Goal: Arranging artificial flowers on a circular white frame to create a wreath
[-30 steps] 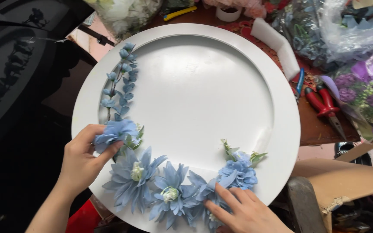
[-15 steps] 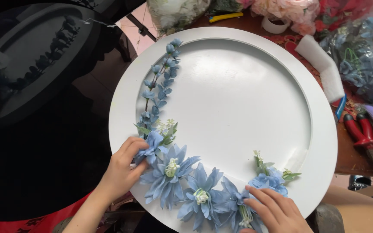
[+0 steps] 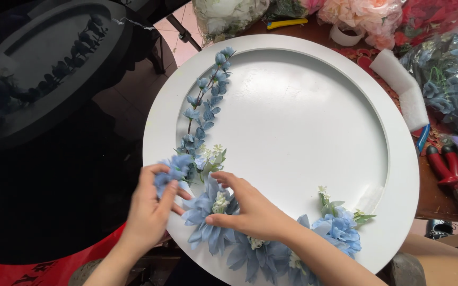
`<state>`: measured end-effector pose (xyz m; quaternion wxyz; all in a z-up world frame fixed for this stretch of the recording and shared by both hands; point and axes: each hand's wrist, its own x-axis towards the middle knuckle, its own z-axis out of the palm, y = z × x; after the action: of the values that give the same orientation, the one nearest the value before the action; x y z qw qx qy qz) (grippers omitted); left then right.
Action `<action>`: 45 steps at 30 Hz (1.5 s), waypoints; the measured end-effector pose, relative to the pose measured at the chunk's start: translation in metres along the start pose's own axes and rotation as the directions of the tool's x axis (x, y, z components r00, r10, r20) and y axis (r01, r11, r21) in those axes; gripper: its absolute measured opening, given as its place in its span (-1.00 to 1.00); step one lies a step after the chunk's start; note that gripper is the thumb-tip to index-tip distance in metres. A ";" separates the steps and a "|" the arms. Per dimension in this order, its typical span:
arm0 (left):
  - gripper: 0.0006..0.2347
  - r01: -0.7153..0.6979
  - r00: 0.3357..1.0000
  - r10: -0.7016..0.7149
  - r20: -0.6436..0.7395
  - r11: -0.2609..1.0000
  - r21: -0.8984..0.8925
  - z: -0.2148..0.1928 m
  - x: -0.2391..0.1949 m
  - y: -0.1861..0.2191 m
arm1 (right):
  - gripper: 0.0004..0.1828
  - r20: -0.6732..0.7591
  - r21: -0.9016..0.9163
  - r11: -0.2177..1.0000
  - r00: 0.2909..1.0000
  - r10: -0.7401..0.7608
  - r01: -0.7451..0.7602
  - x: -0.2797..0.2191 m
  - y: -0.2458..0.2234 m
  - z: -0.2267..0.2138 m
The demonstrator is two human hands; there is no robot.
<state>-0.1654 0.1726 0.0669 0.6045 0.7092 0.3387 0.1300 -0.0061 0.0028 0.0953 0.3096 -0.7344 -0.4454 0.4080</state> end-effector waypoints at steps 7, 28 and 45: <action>-0.78 -0.565 0.806 0.581 0.110 0.702 0.434 -0.034 0.023 -0.038 | -0.56 0.111 -0.183 0.945 0.961 -0.253 0.270 0.019 0.018 0.018; -0.81 -0.769 0.586 0.684 0.433 0.302 0.563 -0.005 0.037 -0.065 | -0.66 -0.006 -0.390 0.850 0.923 -0.385 0.353 0.010 0.032 0.035; -0.89 -0.739 0.588 0.761 0.275 0.366 0.566 -0.010 0.029 -0.031 | -0.38 -0.147 -0.567 0.808 0.946 -0.290 0.159 -0.008 0.021 0.032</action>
<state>-0.1598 0.1998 0.0330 0.1985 0.9389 0.0116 0.2808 -0.0275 -0.0107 0.0655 0.1816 -0.7754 -0.5891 0.1371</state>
